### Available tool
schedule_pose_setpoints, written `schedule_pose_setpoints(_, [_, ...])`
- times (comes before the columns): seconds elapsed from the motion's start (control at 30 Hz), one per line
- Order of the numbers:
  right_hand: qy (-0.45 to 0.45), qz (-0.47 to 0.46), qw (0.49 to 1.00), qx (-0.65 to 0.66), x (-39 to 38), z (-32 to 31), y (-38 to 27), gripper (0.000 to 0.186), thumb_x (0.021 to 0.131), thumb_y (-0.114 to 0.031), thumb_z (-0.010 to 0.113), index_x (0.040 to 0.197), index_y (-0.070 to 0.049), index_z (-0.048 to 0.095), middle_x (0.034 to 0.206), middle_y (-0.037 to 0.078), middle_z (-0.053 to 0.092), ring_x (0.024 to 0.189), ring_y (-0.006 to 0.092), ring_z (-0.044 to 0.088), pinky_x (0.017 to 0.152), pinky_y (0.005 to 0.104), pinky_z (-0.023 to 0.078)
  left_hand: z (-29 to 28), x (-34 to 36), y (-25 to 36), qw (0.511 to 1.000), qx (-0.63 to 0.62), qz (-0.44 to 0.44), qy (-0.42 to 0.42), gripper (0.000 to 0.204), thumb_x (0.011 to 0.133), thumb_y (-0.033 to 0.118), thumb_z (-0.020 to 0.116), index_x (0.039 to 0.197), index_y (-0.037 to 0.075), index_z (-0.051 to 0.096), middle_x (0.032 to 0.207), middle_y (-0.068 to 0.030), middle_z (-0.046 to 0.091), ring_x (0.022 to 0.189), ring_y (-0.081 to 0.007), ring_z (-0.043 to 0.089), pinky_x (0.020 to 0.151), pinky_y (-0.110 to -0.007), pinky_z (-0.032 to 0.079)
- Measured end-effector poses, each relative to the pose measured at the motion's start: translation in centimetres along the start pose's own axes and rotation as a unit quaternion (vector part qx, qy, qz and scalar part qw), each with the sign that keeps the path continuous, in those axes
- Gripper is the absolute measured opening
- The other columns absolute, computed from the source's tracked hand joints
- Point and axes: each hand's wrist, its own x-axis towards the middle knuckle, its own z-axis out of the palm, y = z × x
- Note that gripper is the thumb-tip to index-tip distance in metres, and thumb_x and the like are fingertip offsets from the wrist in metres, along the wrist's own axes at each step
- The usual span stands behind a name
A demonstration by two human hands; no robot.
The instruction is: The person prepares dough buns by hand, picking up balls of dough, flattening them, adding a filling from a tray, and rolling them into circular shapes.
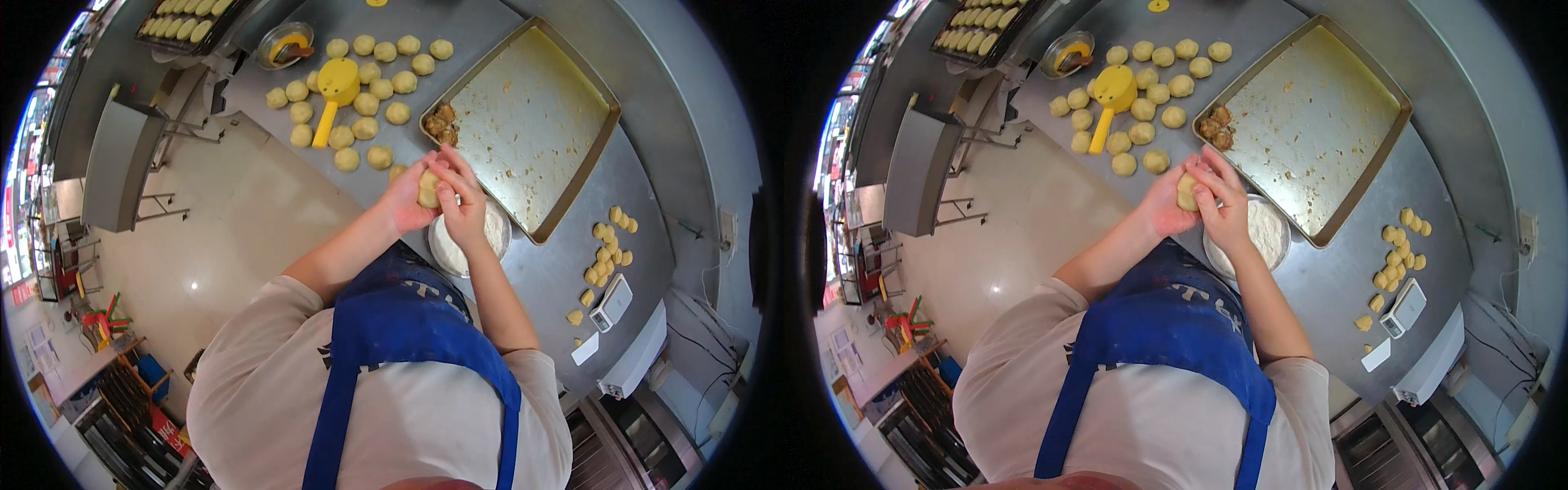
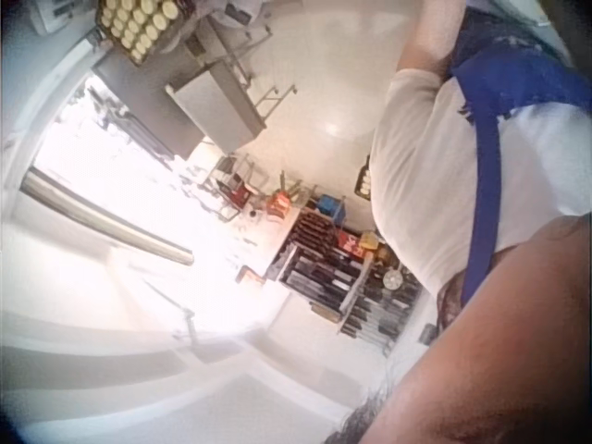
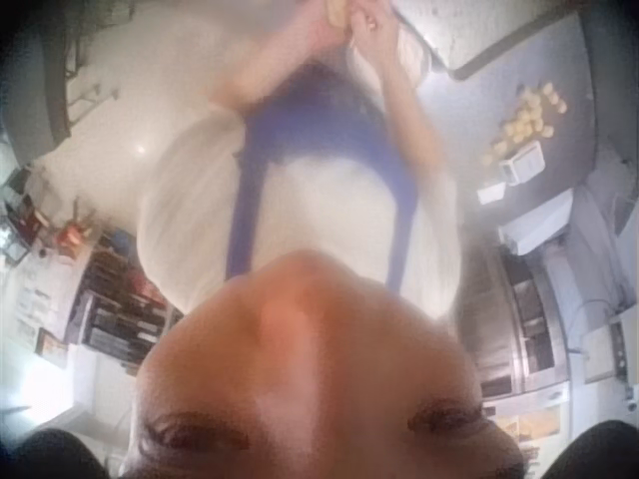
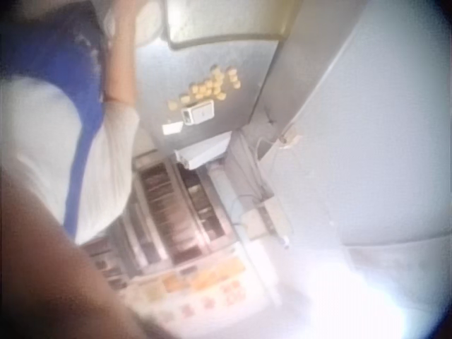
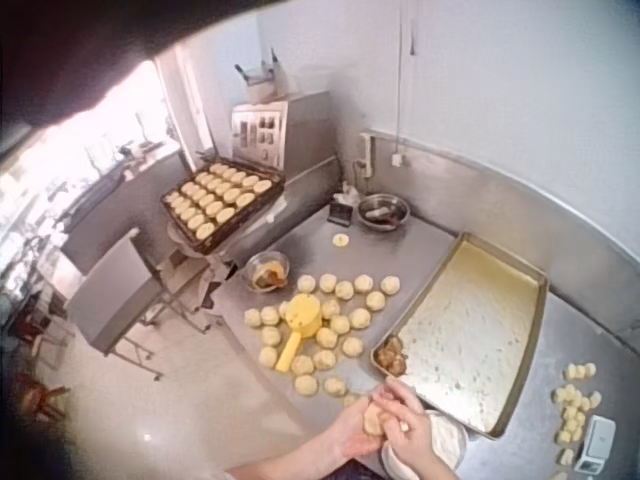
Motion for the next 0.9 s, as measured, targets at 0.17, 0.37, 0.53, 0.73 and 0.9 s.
schedule_pose_setpoints(0.17, [0.068, 0.082, 0.994, -0.021, 1.2, 1.3, 3.2, 0.039, 0.093, -0.015, 0.050, 0.129, -0.001, 0.054, 0.136, 0.019, 0.050, 0.127, 0.0295, 0.048, 0.108, 0.0372, 0.033, -1.6, 7.3, 6.0, 0.965, 0.261, 0.019, 0.013, 0.034, 0.100, 0.041, 0.041, 0.099, 0.012, 0.058, 0.091, -0.0011, 0.063, 0.082, -0.0148, 0.062, 0.068, -0.030, 0.052])
schedule_pose_setpoints(0.37, [0.040, 0.127, 0.876, -0.464, -10.6, -2.4, 4.2, 0.048, 0.087, -0.021, 0.058, 0.129, 0.000, 0.051, 0.133, 0.018, 0.053, 0.125, 0.0314, 0.049, 0.107, 0.0470, 0.032, 2.5, 19.4, 25.7, 0.593, 0.577, 0.533, 0.178, 0.045, 0.093, 0.040, 0.049, 0.115, 0.002, 0.058, 0.114, -0.0179, 0.060, 0.108, -0.0290, 0.056, 0.094, -0.039, 0.043])
schedule_pose_setpoints(0.53, [-0.089, 0.178, 0.836, -0.512, -17.2, -2.6, 5.0, 0.046, 0.084, -0.023, 0.062, 0.125, -0.002, 0.055, 0.128, 0.013, 0.057, 0.123, 0.0261, 0.051, 0.107, 0.0482, 0.032, 1.9, 23.3, 26.2, 0.323, 0.834, 0.378, 0.238, 0.048, 0.090, 0.038, 0.057, 0.123, 0.003, 0.057, 0.127, -0.0189, 0.055, 0.118, -0.0342, 0.051, 0.101, -0.041, 0.039])
schedule_pose_setpoints(0.73, [0.078, 0.072, 0.899, -0.424, -12.4, -4.7, 2.2, 0.045, 0.080, -0.021, 0.066, 0.120, -0.002, 0.058, 0.124, 0.014, 0.059, 0.121, 0.0267, 0.053, 0.105, 0.0467, 0.035, -0.3, 11.9, 3.0, 0.914, 0.389, 0.018, -0.113, 0.049, 0.097, 0.037, 0.050, 0.126, -0.003, 0.053, 0.125, -0.0114, 0.059, 0.119, -0.0236, 0.052, 0.104, -0.035, 0.037])
schedule_pose_setpoints(0.9, [0.059, -0.067, 0.949, -0.301, -9.4, -7.7, 2.5, 0.025, 0.080, -0.017, 0.063, 0.101, -0.006, 0.067, 0.109, 0.015, 0.065, 0.105, 0.0317, 0.060, 0.093, 0.0468, 0.045, 0.5, 7.3, -6.1, 0.965, 0.099, -0.238, -0.055, 0.069, 0.097, 0.052, 0.036, 0.139, -0.004, 0.037, 0.142, -0.0186, 0.042, 0.130, -0.0313, 0.042, 0.111, -0.042, 0.030])
